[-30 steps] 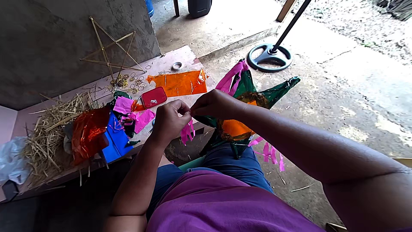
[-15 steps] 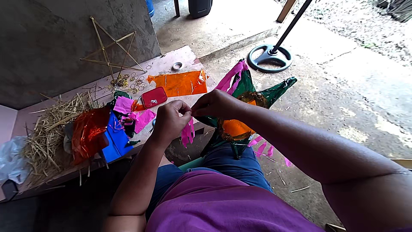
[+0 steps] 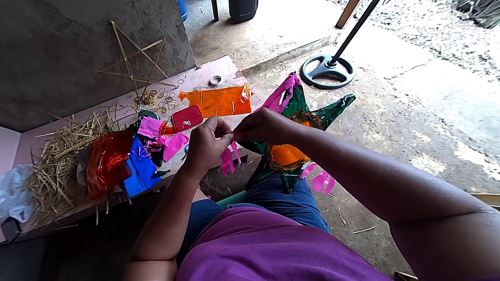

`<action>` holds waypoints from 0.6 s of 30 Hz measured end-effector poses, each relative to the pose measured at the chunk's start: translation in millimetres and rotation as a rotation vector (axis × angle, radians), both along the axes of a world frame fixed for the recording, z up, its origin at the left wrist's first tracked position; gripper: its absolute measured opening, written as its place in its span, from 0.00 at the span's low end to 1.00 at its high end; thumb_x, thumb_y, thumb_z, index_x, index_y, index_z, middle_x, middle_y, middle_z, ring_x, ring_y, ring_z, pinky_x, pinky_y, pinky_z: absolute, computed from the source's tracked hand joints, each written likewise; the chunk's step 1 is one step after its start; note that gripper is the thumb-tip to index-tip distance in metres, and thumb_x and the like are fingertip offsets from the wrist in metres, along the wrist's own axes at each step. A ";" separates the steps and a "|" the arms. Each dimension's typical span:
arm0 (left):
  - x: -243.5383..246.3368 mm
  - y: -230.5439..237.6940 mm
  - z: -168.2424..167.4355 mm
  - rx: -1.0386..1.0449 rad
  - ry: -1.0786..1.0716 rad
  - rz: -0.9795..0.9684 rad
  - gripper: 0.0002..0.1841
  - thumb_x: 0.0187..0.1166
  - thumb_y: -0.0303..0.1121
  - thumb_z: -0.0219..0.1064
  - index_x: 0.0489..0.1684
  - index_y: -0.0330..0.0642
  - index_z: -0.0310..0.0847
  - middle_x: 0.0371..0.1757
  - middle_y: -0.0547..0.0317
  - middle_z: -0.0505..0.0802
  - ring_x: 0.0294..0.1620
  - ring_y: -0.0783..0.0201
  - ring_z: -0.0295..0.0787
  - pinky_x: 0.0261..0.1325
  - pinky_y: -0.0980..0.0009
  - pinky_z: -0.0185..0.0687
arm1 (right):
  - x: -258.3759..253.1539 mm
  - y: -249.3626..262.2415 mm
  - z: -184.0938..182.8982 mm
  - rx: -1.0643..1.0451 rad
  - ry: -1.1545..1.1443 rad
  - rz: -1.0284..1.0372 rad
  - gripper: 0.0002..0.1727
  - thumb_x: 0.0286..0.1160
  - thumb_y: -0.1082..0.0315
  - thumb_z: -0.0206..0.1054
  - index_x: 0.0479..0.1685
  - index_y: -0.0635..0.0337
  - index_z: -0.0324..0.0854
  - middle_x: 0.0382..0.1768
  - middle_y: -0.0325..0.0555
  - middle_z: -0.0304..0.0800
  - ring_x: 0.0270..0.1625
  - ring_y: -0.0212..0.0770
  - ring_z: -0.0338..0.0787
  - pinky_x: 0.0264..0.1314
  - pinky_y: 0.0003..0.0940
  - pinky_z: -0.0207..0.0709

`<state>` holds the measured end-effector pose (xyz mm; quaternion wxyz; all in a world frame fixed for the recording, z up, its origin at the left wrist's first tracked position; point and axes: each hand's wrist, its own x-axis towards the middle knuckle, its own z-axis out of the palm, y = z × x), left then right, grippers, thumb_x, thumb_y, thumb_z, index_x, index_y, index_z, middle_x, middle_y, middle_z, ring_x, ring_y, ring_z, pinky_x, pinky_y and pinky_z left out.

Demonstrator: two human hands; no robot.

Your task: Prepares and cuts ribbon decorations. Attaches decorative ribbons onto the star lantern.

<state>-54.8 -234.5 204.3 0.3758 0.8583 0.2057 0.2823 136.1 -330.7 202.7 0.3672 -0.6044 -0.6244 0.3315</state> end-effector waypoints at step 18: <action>-3.5 -12.6 -19.6 0.188 -0.204 0.000 0.06 0.70 0.20 0.74 0.39 0.31 0.83 0.56 0.43 0.89 0.62 0.57 0.88 0.66 0.64 0.84 | -6.3 -12.2 12.3 -0.001 -0.069 -0.077 0.07 0.81 0.68 0.70 0.46 0.56 0.94 0.40 0.38 0.95 0.40 0.25 0.90 0.49 0.26 0.83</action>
